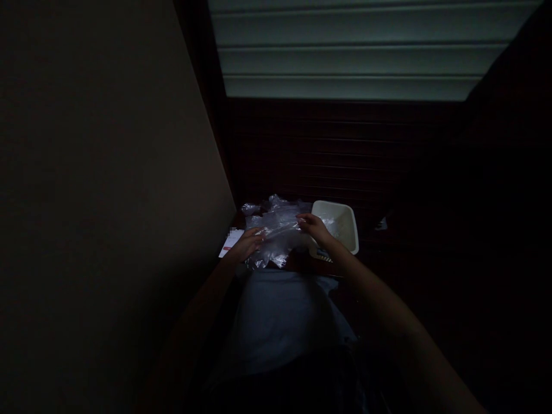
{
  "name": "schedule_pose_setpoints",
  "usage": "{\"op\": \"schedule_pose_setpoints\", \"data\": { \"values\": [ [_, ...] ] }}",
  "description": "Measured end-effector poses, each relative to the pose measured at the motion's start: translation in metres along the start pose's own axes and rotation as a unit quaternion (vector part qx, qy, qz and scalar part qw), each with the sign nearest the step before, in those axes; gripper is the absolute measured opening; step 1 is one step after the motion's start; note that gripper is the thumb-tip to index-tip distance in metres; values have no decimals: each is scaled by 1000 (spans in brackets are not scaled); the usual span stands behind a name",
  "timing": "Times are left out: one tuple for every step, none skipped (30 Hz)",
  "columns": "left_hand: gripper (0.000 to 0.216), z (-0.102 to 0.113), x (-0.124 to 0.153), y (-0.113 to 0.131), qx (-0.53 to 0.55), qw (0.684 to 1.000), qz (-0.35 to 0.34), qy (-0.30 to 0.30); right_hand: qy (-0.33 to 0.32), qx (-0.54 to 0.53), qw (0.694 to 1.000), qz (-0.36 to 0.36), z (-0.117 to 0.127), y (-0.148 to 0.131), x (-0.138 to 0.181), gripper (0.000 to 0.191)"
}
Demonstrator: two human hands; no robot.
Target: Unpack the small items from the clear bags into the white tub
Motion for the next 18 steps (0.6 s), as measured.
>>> {"op": "schedule_pose_setpoints", "data": {
  "values": [
    [36,0,1,0,19,1000,-1,3,4,-5,1000,-6,0,0,0,28],
    [37,0,2,0,30,1000,4,4,9,-8,1000,-13,0,1,1,29],
    [40,0,3,-2,32,999,12,2,16,-10,1000,-18,0,1,2,29],
    [44,-1,4,-4,24,1000,20,1,25,-13,999,-22,1,1,2,30],
    [48,-1,5,-6,10,1000,28,-1,34,-17,999,-23,2,1,2,30],
    [51,-1,5,-8,-5,999,32,-2,42,-23,999,-24,3,1,2,30],
    [52,-1,5,-9,-17,999,31,1,48,-31,998,-23,4,2,2,30],
    [52,0,5,-9,-23,999,26,6,51,-40,998,-23,5,3,1,30],
    [50,2,4,-9,-24,999,17,14,54,-45,997,-23,6,5,1,31],
    [48,4,2,-7,-19,1000,4,21,52,-48,997,-23,6,7,0,32],
    [46,5,1,-6,-12,999,-9,29,50,-49,997,-25,6,9,-1,33],
    [45,7,-1,-4,-5,999,-23,37,45,-50,997,-28,6,12,-2,34],
    [44,9,-2,-2,0,998,-35,43,39,-52,997,-33,5,14,-2,36],
    [43,11,-3,-1,4,998,-45,50,30,-55,997,-42,3,17,-1,38],
    [43,12,-5,0,7,997,-53,56,22,-55,997,-53,2,19,0,39],
    [44,14,-5,2,9,996,-59,62,14,-52,996,-66,0,21,1,41],
    [44,15,-6,3,10,996,-64,65,7,-44,996,-80,-2,22,3,42],
    [44,15,-6,4,13,995,-68,67,1,-32,995,-89,-4,23,4,43]
  ]
}}
Point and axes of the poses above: each hand's wrist, its own x-axis away from the middle knuckle, its own z-axis out of the back of the hand, y = z × x, the point moved 8 cm from there along -x, towards the middle knuckle, and after that the axes turned 3 degrees about -z, right-handed, at the moved point
